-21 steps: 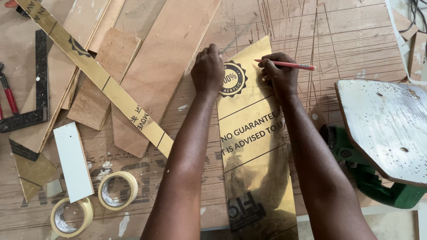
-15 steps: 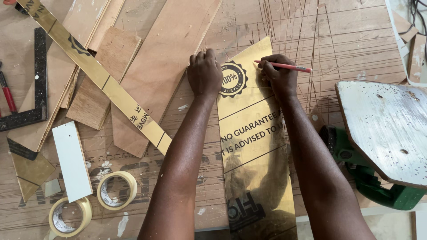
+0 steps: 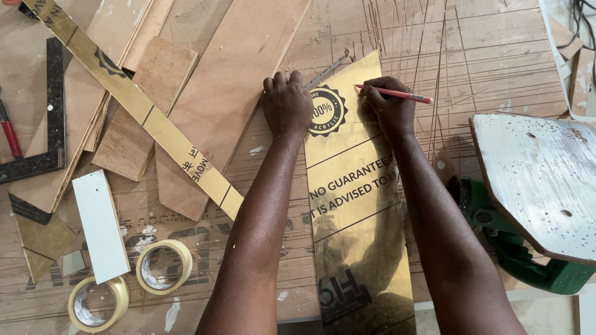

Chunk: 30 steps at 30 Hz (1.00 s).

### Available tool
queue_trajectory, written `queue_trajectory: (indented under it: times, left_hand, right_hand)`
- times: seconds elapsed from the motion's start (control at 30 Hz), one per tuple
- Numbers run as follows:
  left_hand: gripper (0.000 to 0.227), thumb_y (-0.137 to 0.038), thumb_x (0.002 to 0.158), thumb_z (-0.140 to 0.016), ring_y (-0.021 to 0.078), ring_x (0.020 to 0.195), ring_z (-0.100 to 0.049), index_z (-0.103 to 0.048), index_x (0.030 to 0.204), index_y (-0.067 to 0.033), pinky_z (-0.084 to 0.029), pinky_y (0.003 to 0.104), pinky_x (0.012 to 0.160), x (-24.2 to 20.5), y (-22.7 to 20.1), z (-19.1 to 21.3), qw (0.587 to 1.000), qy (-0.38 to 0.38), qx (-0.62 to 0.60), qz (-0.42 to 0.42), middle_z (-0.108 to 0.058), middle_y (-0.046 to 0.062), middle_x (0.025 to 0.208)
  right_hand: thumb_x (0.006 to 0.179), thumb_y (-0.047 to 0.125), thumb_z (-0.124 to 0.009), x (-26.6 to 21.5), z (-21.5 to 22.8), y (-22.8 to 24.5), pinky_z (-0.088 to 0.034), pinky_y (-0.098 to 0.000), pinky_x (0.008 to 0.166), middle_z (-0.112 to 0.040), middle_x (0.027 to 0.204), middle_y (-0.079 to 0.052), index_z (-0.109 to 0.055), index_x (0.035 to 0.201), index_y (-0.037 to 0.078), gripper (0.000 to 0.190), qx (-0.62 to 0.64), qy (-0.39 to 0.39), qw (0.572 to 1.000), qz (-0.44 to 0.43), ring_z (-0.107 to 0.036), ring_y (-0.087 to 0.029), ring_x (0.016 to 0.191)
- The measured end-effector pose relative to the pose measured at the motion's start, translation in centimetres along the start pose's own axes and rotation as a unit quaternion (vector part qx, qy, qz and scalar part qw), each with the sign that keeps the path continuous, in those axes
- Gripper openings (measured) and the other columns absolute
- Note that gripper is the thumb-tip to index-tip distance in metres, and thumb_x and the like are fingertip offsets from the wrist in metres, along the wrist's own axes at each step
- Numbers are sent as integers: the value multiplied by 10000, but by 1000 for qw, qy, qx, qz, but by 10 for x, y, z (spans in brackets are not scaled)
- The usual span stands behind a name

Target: The person measures and marks a wooden plank using a tape measure and pencil, then cuts the plank with a circular saw. They repeat the measuring, marking, and cutting process on the same plank.

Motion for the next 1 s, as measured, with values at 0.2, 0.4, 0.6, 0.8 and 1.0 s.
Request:
queue_trajectory:
  times: [0.2, 0.4, 0.6, 0.8, 1.0]
  left_hand:
    - [187, -199, 888, -656, 264, 1072, -581, -674, 1059, -126, -522, 474, 888, 0, 0, 0, 1000, -12, -6, -2, -633, 74, 1064]
    - [148, -180, 927, -636, 251, 1078, -582, -670, 1059, -124, -531, 451, 893, -1, 0, 0, 1000, 9, -4, 5, -633, 75, 1068]
    - [174, -180, 915, -642, 259, 1067, -582, -673, 1076, -121, -530, 463, 885, -1, 0, 0, 1000, -9, -4, -5, -633, 74, 1065]
    - [199, -172, 902, -645, 259, 1063, -579, -677, 1092, -125, -529, 463, 889, -1, 0, -1, 1000, -18, -9, -8, -631, 72, 1060]
    - [201, -168, 894, -644, 262, 1071, -580, -672, 1088, -127, -525, 472, 886, -1, 1, -1, 1000, -21, -7, -8, -632, 69, 1070]
  right_hand:
    - [968, 71, -692, -1, 0, -2, -519, -229, 541, -718, 832, -82, -686, 1019, -26, 109, 26, -1, 999, -23, -631, -75, 613]
    - [974, 86, -707, 0, 0, -2, -537, -223, 558, -726, 842, -76, -680, 1028, -14, 117, 15, 4, 999, -31, -639, -64, 631]
    - [977, 103, -716, 1, -1, -2, -559, -214, 590, -739, 863, -57, -695, 1038, -2, 123, 15, -5, 1000, -24, -675, -66, 673]
    - [986, 99, -682, 2, 3, -7, -588, -227, 654, -760, 936, -75, -686, 1064, 2, 124, 7, -5, 1000, -5, -715, -83, 760]
    - [988, 101, -680, 3, 3, -10, -585, -230, 673, -759, 948, -77, -693, 1061, -4, 128, -10, 1, 1000, 8, -717, -89, 787]
Point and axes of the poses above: each hand's wrist, its own x-axis towards the middle knuckle, its own z-axis out of the back of the hand, y = z × x, the point moved 1 cm from there along x, towards the middle knuckle
